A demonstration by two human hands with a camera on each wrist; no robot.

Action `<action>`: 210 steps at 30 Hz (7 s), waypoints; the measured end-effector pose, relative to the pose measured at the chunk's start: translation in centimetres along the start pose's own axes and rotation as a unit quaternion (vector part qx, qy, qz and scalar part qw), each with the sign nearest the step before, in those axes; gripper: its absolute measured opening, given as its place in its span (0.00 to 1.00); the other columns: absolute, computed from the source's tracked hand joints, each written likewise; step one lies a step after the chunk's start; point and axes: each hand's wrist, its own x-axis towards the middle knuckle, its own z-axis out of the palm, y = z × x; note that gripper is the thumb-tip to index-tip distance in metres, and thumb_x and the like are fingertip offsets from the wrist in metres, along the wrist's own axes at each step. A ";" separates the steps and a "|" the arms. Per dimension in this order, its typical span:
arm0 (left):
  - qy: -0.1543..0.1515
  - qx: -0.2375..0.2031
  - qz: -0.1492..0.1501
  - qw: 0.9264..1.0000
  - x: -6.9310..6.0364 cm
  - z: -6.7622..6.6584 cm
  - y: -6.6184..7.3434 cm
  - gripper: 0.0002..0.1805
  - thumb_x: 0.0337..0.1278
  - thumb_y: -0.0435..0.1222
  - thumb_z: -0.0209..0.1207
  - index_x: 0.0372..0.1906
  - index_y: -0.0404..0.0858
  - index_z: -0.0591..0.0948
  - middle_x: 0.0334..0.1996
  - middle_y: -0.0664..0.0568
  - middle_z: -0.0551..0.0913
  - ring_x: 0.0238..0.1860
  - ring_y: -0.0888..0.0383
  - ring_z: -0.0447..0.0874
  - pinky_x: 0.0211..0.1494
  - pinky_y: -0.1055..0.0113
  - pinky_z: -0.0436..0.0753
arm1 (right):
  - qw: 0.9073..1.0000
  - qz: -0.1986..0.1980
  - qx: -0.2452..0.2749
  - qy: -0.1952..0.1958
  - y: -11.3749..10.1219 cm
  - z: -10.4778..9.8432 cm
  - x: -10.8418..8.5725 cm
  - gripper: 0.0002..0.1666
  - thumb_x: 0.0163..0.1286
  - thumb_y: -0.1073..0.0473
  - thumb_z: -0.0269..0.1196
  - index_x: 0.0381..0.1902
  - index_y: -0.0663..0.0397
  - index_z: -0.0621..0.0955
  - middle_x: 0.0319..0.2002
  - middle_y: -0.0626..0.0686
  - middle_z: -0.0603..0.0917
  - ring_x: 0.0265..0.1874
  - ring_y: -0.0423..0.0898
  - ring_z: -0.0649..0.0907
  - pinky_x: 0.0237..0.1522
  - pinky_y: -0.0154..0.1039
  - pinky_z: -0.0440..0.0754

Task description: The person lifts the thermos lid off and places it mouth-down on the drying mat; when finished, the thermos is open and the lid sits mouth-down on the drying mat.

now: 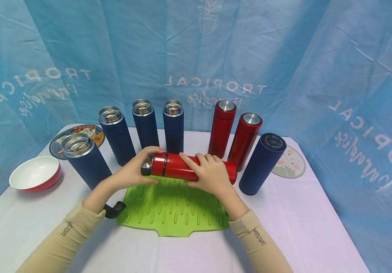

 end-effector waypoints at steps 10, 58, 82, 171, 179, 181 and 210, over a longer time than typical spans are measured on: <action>-0.006 -0.042 -0.040 0.998 -0.1 -0.7 0.2 0.38 0.44 0.31 0.67 0.63 0.42 0.65 0.57 0.44 0.70 0.50 0.47 0.74 0.50 0.52 0.76 | 1.000 -0.004 0.007 0.004 0.0 0.2 -0.2 0.48 0.49 0.25 0.60 0.65 0.37 0.67 0.37 0.56 0.80 0.30 0.53 0.82 0.30 0.46 0.81; 0.064 0.061 -0.229 0.969 -4.1 -0.4 -1.1 0.40 0.45 0.48 0.66 0.61 0.31 0.67 0.52 0.34 0.70 0.46 0.43 0.75 0.42 0.57 0.80 | 0.961 0.236 0.142 -0.006 0.3 -0.7 0.6 0.53 0.43 0.36 0.71 0.66 0.41 0.64 0.46 0.55 0.80 0.38 0.50 0.81 0.29 0.47 0.80; 0.023 0.110 -0.222 0.969 -5.9 0.8 -3.9 0.39 0.39 0.41 0.70 0.59 0.28 0.70 0.54 0.33 0.70 0.49 0.42 0.74 0.49 0.50 0.75 | 0.765 0.409 0.480 0.130 1.0 -1.0 3.7 0.49 0.50 0.56 0.72 0.65 0.43 0.58 0.58 0.49 0.70 0.55 0.46 0.72 0.52 0.52 0.73; -0.036 0.113 -0.348 0.930 -6.8 1.2 -3.2 0.41 0.38 0.22 0.58 0.65 0.24 0.60 0.47 0.34 0.68 0.37 0.46 0.70 0.35 0.60 0.72 | 0.704 0.473 0.527 0.047 4.1 9.2 7.6 0.56 0.61 0.54 0.64 0.72 0.40 0.38 0.68 0.55 0.55 0.65 0.51 0.62 0.62 0.52 0.62; -0.034 0.103 -0.347 0.931 -7.0 1.4 -3.2 0.41 0.36 0.21 0.58 0.65 0.25 0.61 0.44 0.36 0.69 0.36 0.47 0.70 0.32 0.62 0.72 | 0.723 0.489 0.486 0.043 3.2 8.2 7.2 0.57 0.61 0.52 0.64 0.73 0.38 0.38 0.69 0.55 0.55 0.65 0.52 0.62 0.62 0.55 0.62; -0.034 0.107 -0.344 0.932 -6.9 1.4 -3.2 0.40 0.36 0.22 0.57 0.65 0.25 0.62 0.44 0.36 0.69 0.35 0.47 0.70 0.32 0.62 0.71 | 0.724 0.495 0.479 0.036 3.0 7.9 7.1 0.57 0.61 0.51 0.64 0.72 0.34 0.37 0.70 0.54 0.53 0.66 0.51 0.61 0.62 0.55 0.61; -0.046 0.111 -0.337 0.934 -6.8 0.9 -3.2 0.40 0.39 0.23 0.57 0.65 0.23 0.59 0.46 0.34 0.67 0.39 0.45 0.70 0.37 0.58 0.72 | 0.758 0.529 0.343 0.168 1.1 3.7 4.9 0.50 0.62 0.55 0.61 0.73 0.36 0.43 0.72 0.52 0.43 0.70 0.50 0.46 0.65 0.60 0.49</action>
